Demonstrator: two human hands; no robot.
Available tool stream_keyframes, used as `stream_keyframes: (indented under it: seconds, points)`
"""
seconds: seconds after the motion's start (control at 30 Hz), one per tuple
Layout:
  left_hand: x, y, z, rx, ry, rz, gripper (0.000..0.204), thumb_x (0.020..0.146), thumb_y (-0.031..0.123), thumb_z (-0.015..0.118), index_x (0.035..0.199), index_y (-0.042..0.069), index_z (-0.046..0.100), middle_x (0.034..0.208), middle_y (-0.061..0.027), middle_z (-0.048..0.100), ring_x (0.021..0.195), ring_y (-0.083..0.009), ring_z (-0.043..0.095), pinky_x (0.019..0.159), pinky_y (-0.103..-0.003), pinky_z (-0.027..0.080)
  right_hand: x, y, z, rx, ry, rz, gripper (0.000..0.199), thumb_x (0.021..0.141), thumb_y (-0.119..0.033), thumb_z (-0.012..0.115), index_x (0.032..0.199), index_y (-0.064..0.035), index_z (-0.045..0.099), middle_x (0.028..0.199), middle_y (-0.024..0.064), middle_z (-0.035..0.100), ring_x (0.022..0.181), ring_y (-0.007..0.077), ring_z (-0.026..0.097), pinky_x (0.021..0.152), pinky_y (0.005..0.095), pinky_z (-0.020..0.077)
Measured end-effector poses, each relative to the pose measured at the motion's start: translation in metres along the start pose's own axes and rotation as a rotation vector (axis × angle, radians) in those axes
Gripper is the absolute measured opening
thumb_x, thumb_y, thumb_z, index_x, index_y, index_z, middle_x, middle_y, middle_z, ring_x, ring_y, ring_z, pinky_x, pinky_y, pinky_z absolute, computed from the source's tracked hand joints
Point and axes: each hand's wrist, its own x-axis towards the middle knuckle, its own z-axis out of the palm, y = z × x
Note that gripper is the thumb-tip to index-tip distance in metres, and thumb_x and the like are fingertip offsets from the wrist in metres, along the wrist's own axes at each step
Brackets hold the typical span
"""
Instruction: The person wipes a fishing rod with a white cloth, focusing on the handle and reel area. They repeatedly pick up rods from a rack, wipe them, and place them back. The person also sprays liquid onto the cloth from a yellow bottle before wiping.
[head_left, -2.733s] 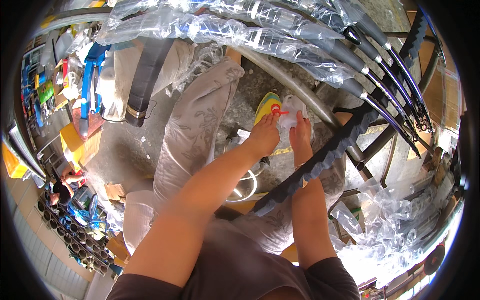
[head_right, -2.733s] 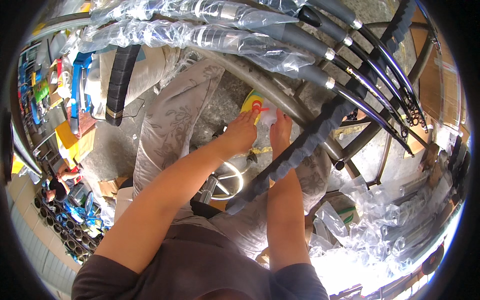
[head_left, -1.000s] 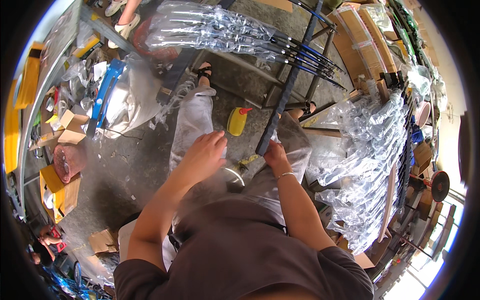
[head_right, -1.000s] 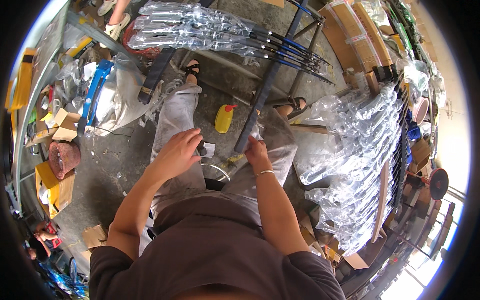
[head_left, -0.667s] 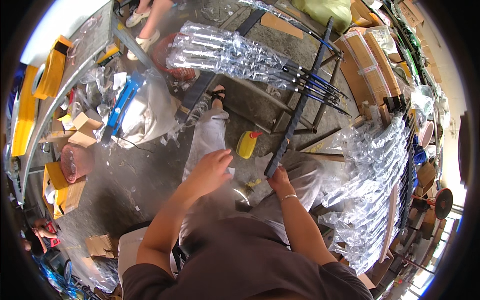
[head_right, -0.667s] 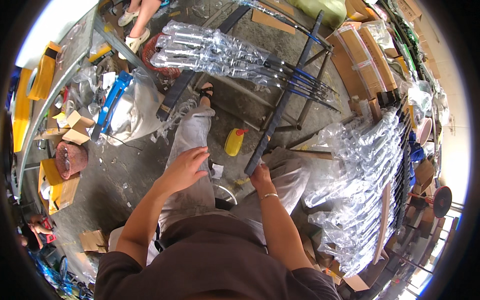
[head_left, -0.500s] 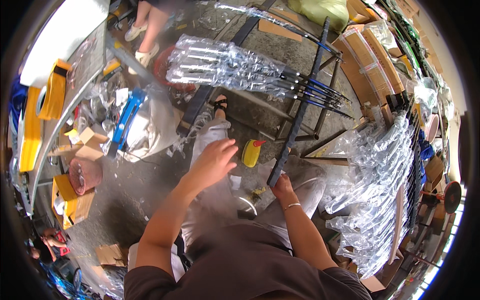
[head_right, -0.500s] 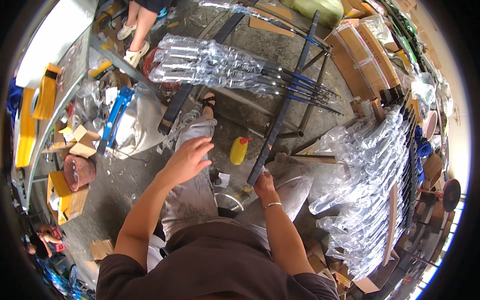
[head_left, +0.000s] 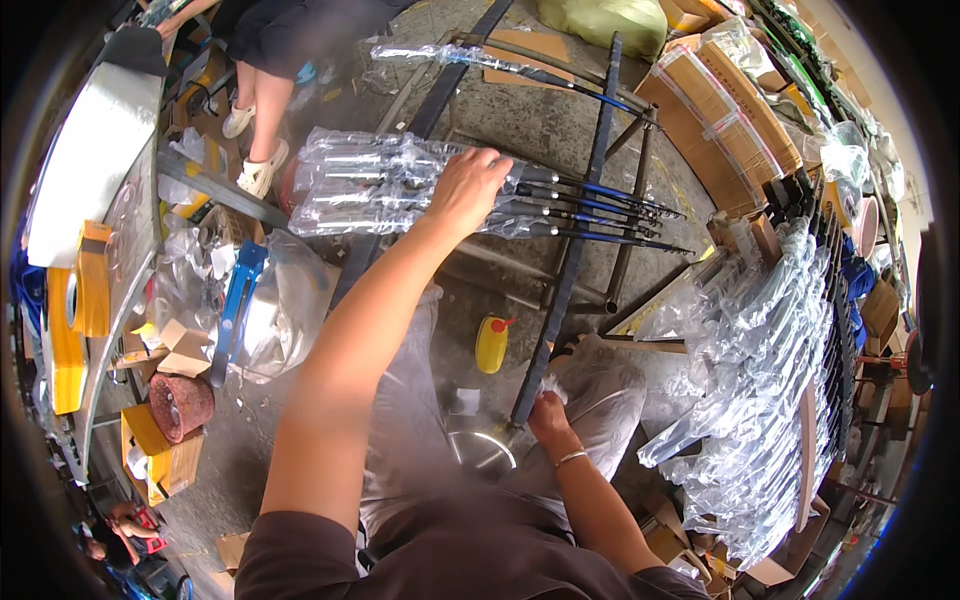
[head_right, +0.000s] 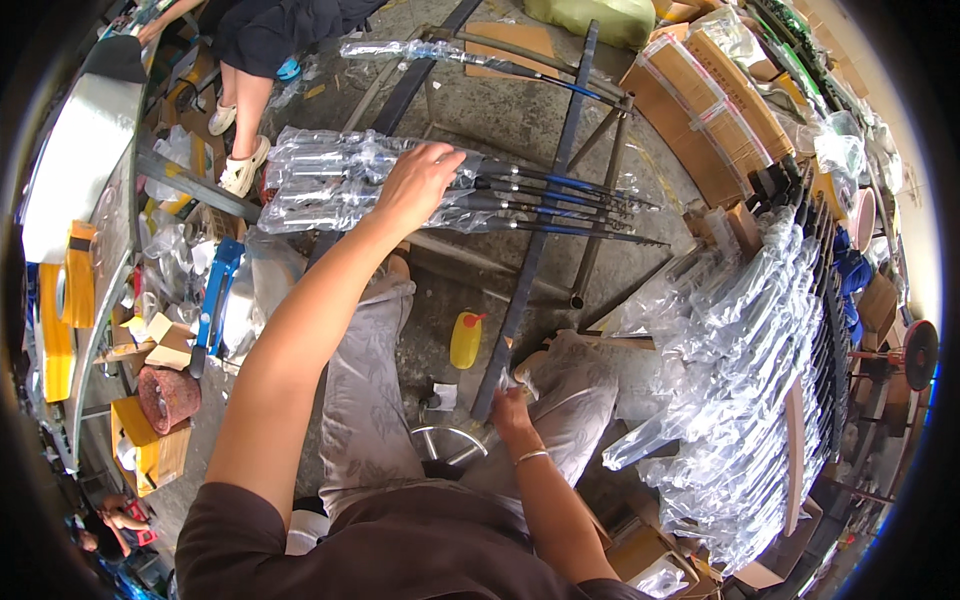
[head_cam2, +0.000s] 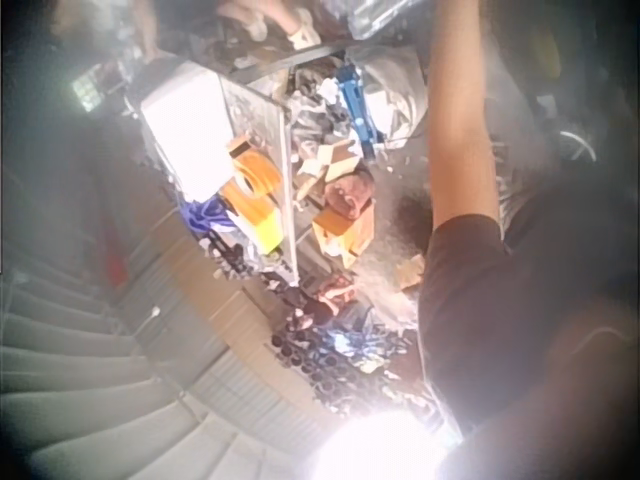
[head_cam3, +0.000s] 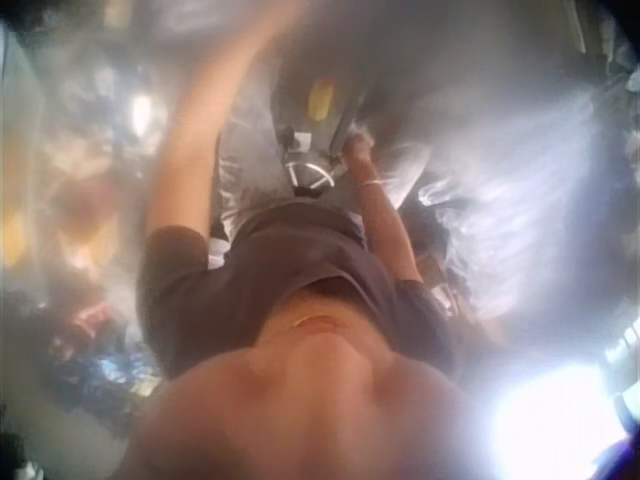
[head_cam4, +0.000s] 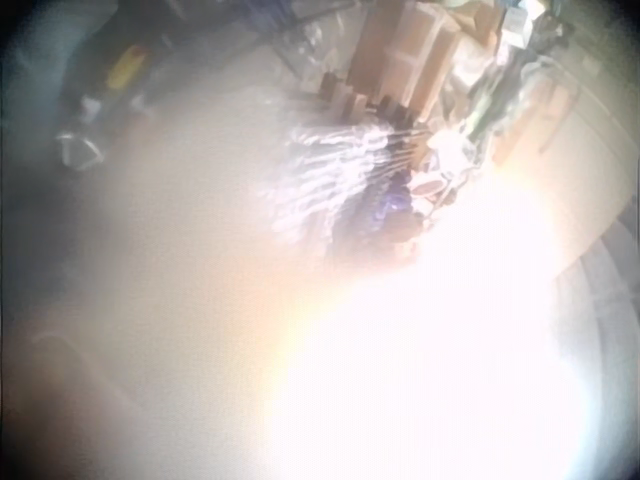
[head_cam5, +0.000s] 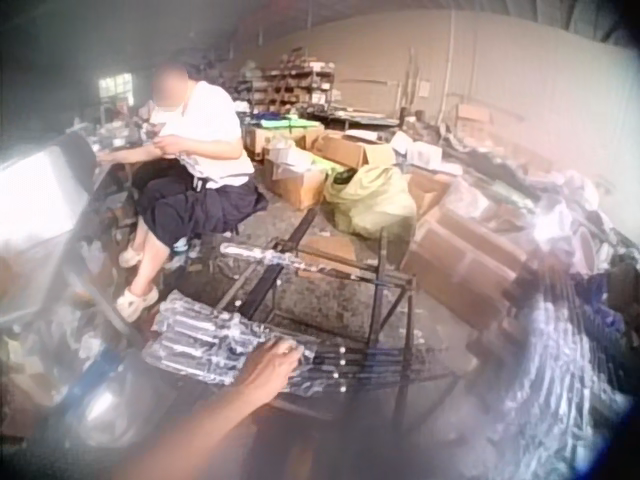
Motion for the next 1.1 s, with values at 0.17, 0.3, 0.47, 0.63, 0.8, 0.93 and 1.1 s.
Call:
stream_keyframes:
  seconds: [0.17, 0.3, 0.47, 0.63, 0.8, 0.93, 1.1]
  points:
    - [0.047, 0.002, 0.034, 0.121, -0.316, -0.081, 0.021, 0.088, 0.017, 0.065, 0.108, 0.012, 0.065, 0.101, -0.0096, 0.059, 0.107, -0.0286, 0.054, 0.097, -0.046, 0.043, -0.004, -0.004, -0.001, -0.052, 0.06, 0.012, 0.027, 0.093, -0.027, 0.059, 0.08, -0.0027, 0.059, 0.065, 0.0017, 0.054, 0.057, 0.0129, 0.05, 0.05, 0.0316, 0.0399]
    - [0.05, 0.006, 0.045, 0.21, -0.329, -0.047, 0.017, 0.089, 0.013, 0.059, 0.104, 0.007, 0.063, 0.111, -0.0125, 0.054, 0.114, -0.0303, 0.05, 0.098, -0.049, 0.042, 0.007, 0.01, -0.001, 0.221, 0.174, 0.198, 0.02, 0.091, -0.021, 0.06, 0.086, -0.0008, 0.058, 0.071, 0.0039, 0.058, 0.058, 0.0145, 0.053, 0.049, 0.032, 0.0413]
    - [0.045, 0.002, 0.053, 0.263, -0.278, 0.035, 0.019, 0.092, 0.016, 0.049, 0.103, 0.007, 0.062, 0.114, -0.0122, 0.054, 0.111, -0.0305, 0.051, 0.094, -0.05, 0.043, 0.001, -0.028, 0.01, 0.489, -0.01, 0.188, 0.027, 0.089, -0.003, 0.046, 0.112, 0.0043, 0.058, 0.111, 0.016, 0.064, 0.107, 0.0299, 0.063, 0.095, 0.0399, 0.0511]
    - [0.052, 0.009, 0.044, 0.219, -0.352, -0.016, 0.021, 0.096, 0.014, 0.041, 0.109, 0.004, 0.053, 0.112, -0.0172, 0.056, 0.109, -0.0317, 0.055, 0.099, -0.052, 0.04, -0.005, -0.033, 0.005, 0.42, -0.039, 0.125, 0.029, 0.089, -0.001, 0.045, 0.116, 0.0031, 0.056, 0.111, 0.0147, 0.062, 0.106, 0.0311, 0.062, 0.093, 0.0435, 0.0512]
    - [0.049, -0.001, 0.018, 0.268, -0.211, 0.124, 0.026, 0.09, 0.012, 0.049, 0.114, 0.003, 0.05, 0.103, -0.0165, 0.054, 0.098, -0.0319, 0.058, 0.093, -0.047, 0.044, 0.026, 0.036, -0.021, 0.009, 0.023, -0.162, 0.024, 0.092, -0.01, 0.053, 0.11, 0.0045, 0.058, 0.094, 0.0102, 0.065, 0.082, 0.0228, 0.064, 0.071, 0.0376, 0.0526]
    - [0.06, -0.009, -0.016, 0.298, -0.06, 0.171, 0.032, 0.088, 0.018, 0.06, 0.113, 0.002, 0.048, 0.096, -0.0166, 0.055, 0.081, -0.03, 0.061, 0.08, -0.043, 0.052, 0.0, -0.025, 0.002, 0.446, 0.079, 0.113, 0.021, 0.093, -0.015, 0.056, 0.103, 0.0032, 0.058, 0.085, 0.0082, 0.063, 0.072, 0.021, 0.062, 0.063, 0.0361, 0.0508]
    - [0.062, 0.028, -0.124, 0.32, 0.155, 0.09, 0.036, 0.095, 0.036, 0.06, 0.095, 0.003, 0.044, 0.079, -0.0178, 0.058, 0.058, -0.0279, 0.062, 0.047, -0.039, 0.052, 0.008, -0.017, -0.003, 0.373, 0.05, 0.096, 0.02, 0.092, -0.019, 0.059, 0.099, 0.0006, 0.056, 0.08, 0.0056, 0.059, 0.067, 0.0176, 0.058, 0.055, 0.0344, 0.0463]
